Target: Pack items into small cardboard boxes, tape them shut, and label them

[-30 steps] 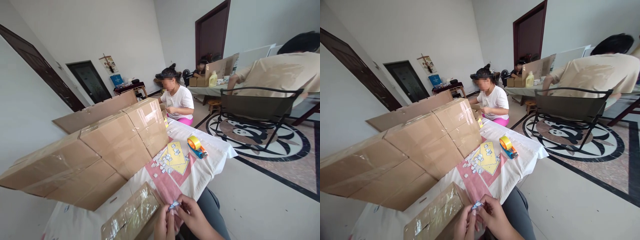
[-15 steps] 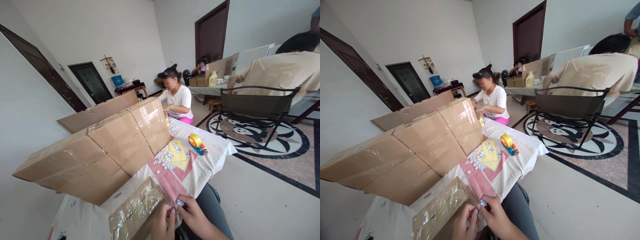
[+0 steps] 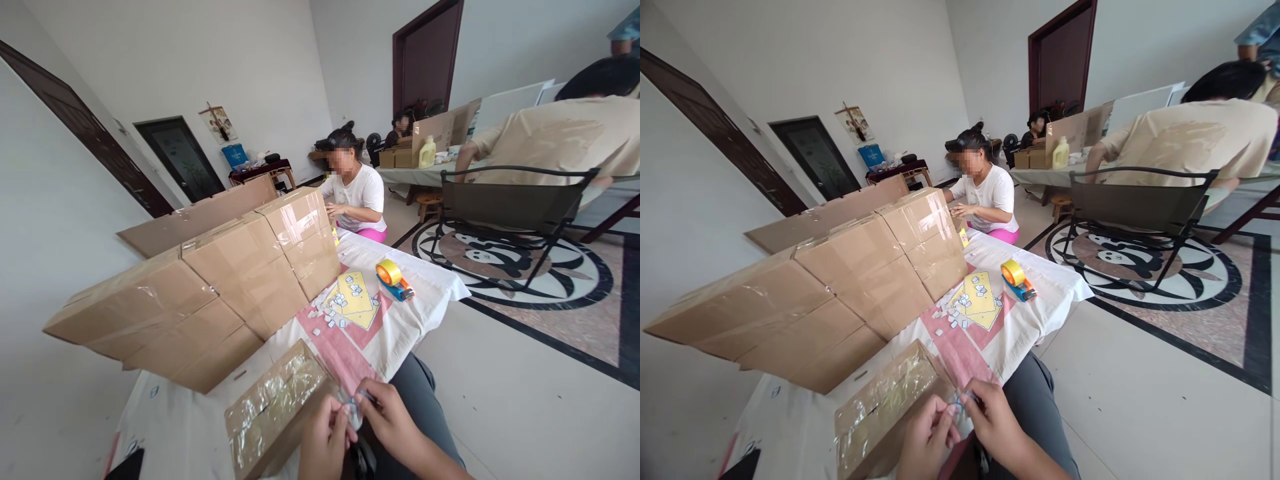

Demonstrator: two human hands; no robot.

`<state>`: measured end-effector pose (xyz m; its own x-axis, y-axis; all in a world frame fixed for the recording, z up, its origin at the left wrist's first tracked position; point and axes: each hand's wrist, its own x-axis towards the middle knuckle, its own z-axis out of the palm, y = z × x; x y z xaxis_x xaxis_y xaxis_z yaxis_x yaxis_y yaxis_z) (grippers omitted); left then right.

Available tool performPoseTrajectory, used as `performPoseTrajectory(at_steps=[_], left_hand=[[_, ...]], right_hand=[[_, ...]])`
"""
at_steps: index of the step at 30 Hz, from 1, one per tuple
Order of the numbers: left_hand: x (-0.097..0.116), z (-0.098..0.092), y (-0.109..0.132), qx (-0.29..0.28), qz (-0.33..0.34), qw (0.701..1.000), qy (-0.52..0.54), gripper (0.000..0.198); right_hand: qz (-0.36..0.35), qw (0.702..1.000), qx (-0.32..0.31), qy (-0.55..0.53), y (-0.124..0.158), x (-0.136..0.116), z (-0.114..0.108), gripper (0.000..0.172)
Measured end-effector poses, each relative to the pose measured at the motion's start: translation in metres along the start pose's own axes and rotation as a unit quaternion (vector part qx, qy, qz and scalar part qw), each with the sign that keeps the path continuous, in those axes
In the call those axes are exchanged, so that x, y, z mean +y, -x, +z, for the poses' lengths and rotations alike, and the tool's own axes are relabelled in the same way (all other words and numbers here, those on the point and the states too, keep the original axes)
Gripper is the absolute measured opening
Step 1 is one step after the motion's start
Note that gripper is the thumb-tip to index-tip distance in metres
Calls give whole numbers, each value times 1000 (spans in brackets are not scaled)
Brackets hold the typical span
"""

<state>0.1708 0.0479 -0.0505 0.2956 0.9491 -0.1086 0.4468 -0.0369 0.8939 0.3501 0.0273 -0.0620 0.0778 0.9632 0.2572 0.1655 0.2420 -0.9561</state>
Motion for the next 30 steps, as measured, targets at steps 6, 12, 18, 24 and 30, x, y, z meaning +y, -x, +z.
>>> performPoseTrajectory(at_steps=[6,12,18,24,30], left_hand=[[38,-39,8,91,-17,993,68,46],[62,-44,11,153,-15,975,159,40],[55,-49,18,177,-26,970,167,38],[44,-54,27,191,-42,966,166,41],[42,-53,34,203,-48,962,175,41]], right_hand=[[39,997,65,-1,-22,-24,-37,38],[70,995,64,-30,-49,-11,-43,33],[105,986,10,132,-98,26,-55,23],[174,959,-42,220,-180,58,-66,21],[245,906,-109,328,-231,70,-63,32]])
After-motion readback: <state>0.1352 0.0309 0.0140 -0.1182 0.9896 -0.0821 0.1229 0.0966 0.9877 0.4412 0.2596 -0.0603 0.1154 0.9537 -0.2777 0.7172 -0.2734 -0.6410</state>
